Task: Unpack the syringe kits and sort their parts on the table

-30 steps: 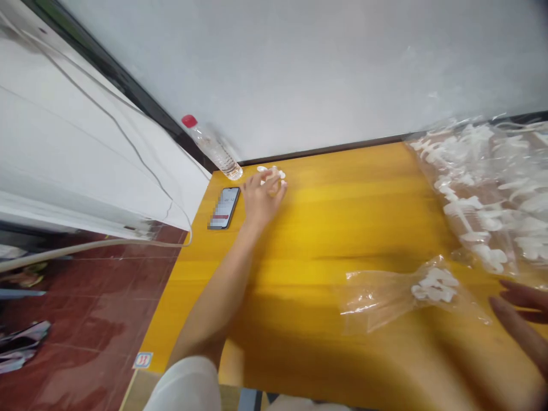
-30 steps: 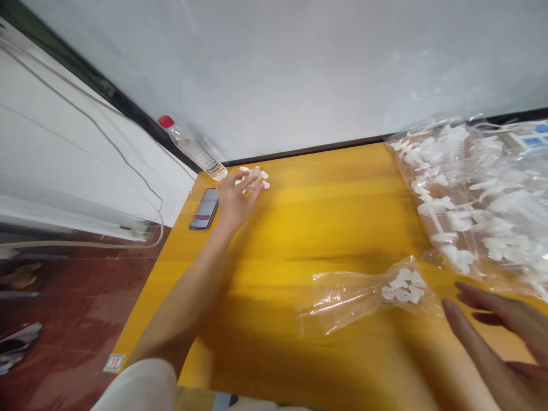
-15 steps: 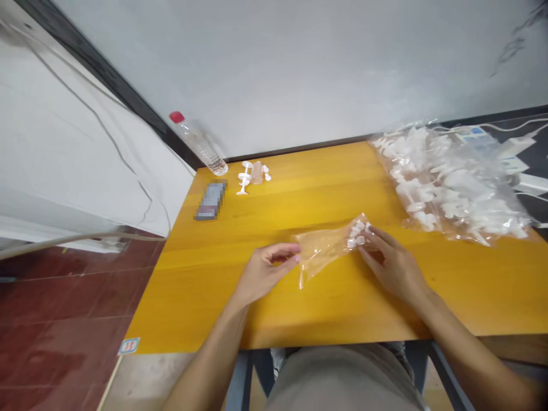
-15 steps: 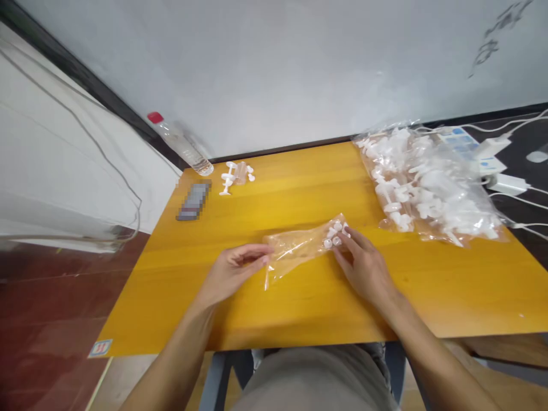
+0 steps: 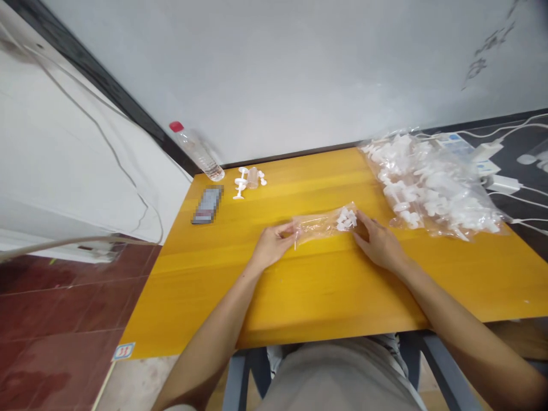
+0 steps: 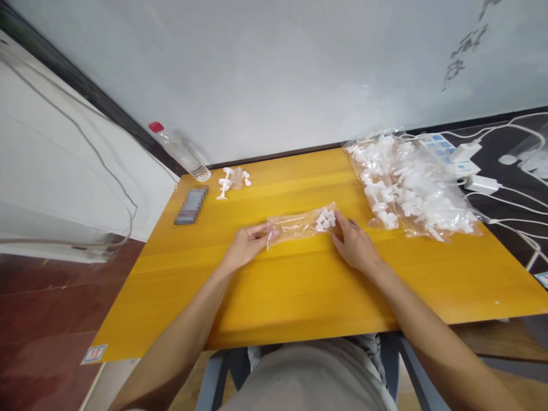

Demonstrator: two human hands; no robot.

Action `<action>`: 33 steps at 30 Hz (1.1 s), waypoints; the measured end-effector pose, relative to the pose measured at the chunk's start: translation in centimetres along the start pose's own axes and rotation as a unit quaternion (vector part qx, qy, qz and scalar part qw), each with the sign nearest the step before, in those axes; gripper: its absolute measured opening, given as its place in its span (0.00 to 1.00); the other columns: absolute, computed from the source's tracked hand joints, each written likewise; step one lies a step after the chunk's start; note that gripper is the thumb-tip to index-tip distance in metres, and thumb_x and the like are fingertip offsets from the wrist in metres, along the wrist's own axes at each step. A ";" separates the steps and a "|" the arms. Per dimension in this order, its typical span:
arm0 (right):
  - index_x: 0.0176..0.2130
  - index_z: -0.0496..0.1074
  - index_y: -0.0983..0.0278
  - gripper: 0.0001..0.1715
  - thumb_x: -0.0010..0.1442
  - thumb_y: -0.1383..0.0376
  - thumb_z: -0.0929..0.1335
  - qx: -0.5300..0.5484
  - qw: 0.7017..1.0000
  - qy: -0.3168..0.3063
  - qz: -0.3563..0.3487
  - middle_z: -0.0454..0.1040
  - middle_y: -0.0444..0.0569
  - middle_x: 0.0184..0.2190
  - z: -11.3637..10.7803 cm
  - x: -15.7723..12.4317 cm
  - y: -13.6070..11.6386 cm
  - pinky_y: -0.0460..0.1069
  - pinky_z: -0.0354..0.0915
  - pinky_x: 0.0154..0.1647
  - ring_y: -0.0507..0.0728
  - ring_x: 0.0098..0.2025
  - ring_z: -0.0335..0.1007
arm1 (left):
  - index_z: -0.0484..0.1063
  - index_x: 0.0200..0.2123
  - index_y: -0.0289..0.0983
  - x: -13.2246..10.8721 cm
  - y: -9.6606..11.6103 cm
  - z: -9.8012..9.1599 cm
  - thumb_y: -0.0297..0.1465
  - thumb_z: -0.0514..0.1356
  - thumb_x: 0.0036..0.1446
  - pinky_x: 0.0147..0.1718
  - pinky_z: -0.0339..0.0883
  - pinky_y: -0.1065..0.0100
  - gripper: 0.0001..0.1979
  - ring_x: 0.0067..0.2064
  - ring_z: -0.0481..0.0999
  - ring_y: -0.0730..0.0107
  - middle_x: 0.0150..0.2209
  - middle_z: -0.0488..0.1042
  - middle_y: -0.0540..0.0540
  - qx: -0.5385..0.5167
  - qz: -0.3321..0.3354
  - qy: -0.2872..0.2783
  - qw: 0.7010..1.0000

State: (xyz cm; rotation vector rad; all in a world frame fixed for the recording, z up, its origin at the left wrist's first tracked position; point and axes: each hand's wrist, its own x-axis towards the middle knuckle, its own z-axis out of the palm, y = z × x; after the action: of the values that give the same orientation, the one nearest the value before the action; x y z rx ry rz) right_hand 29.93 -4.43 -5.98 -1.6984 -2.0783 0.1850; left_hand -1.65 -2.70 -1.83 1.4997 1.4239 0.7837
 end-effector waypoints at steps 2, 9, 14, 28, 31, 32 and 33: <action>0.70 0.62 0.68 0.35 0.68 0.62 0.64 0.005 1.000 -0.007 -0.010 0.80 0.61 0.51 0.0 0.6 0.3 0.60 0.77 0.49 0.69 0.52 0.79 | 0.86 0.44 0.37 0.6 0.1 0.0 0.48 0.71 0.53 0.44 0.73 0.64 0.23 0.41 0.81 0.61 0.44 0.85 0.44 -0.043 0.005 -0.029 0.999; 0.67 0.67 0.68 0.31 0.68 0.69 0.60 -0.014 1.000 -0.023 -0.007 0.81 0.61 0.51 0.4 2.8 0.1 0.60 0.77 0.50 0.67 0.49 0.81 | 0.80 0.58 0.41 2.6 1.2 0.2 0.48 0.70 0.56 0.39 0.74 0.66 0.30 0.45 0.81 0.59 0.54 0.82 0.43 -0.041 0.022 -0.163 0.985; 0.63 0.73 0.64 0.31 0.65 0.75 0.61 -0.010 0.997 0.029 -0.077 0.80 0.56 0.55 -0.2 4.0 -0.2 0.61 0.73 0.61 0.64 0.57 0.78 | 0.70 0.68 0.45 4.1 0.1 0.3 0.45 0.72 0.55 0.40 0.74 0.66 0.39 0.44 0.81 0.61 0.55 0.81 0.40 -0.070 0.004 -0.133 0.989; 0.40 0.81 0.58 0.15 0.70 0.68 0.65 0.050 0.976 0.177 -0.121 0.78 0.50 0.57 -4.5 7.3 -3.9 0.61 0.73 0.62 0.63 0.63 0.73 | 0.80 0.52 0.35 4.5 -1.5 -0.2 0.49 0.75 0.49 0.36 0.75 0.68 0.32 0.36 0.82 0.69 0.41 0.83 0.41 -0.207 -0.096 -0.091 0.969; 0.52 0.79 0.58 0.15 0.68 0.64 0.67 0.136 0.974 0.167 -0.063 0.75 0.53 0.60 -3.5 7.5 -3.6 0.60 0.74 0.60 0.62 0.61 0.74 | 0.81 0.49 0.34 4.4 -1.9 0.2 0.48 0.75 0.50 0.38 0.76 0.68 0.30 0.37 0.81 0.70 0.42 0.82 0.42 -0.213 -0.069 -0.061 0.973; 0.56 0.77 0.58 0.20 0.66 0.62 0.68 0.180 0.970 0.158 -0.033 0.73 0.55 0.62 -2.9 7.5 -3.2 0.59 0.75 0.59 0.61 0.60 0.74 | 0.81 0.49 0.34 4.4 -2.0 0.4 0.48 0.75 0.50 0.37 0.76 0.68 0.29 0.36 0.80 0.71 0.40 0.82 0.43 -0.207 -0.064 -0.050 0.975; 0.60 0.74 0.59 0.25 0.64 0.61 0.69 0.222 0.963 0.150 0.004 0.71 0.56 0.64 -2.3 7.5 -2.7 0.58 0.76 0.58 0.61 0.60 0.74 | 0.81 0.49 0.34 4.4 -2.2 0.5 0.47 0.75 0.50 0.36 0.75 0.68 0.29 0.34 0.79 0.72 0.38 0.81 0.44 -0.200 -0.062 -0.043 0.977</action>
State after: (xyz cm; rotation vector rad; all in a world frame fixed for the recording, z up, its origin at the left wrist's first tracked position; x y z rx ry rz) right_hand 27.43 1.73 -1.06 -1.3660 -1.6560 0.3456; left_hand -1.50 1.41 -4.60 1.1122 1.1971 0.8588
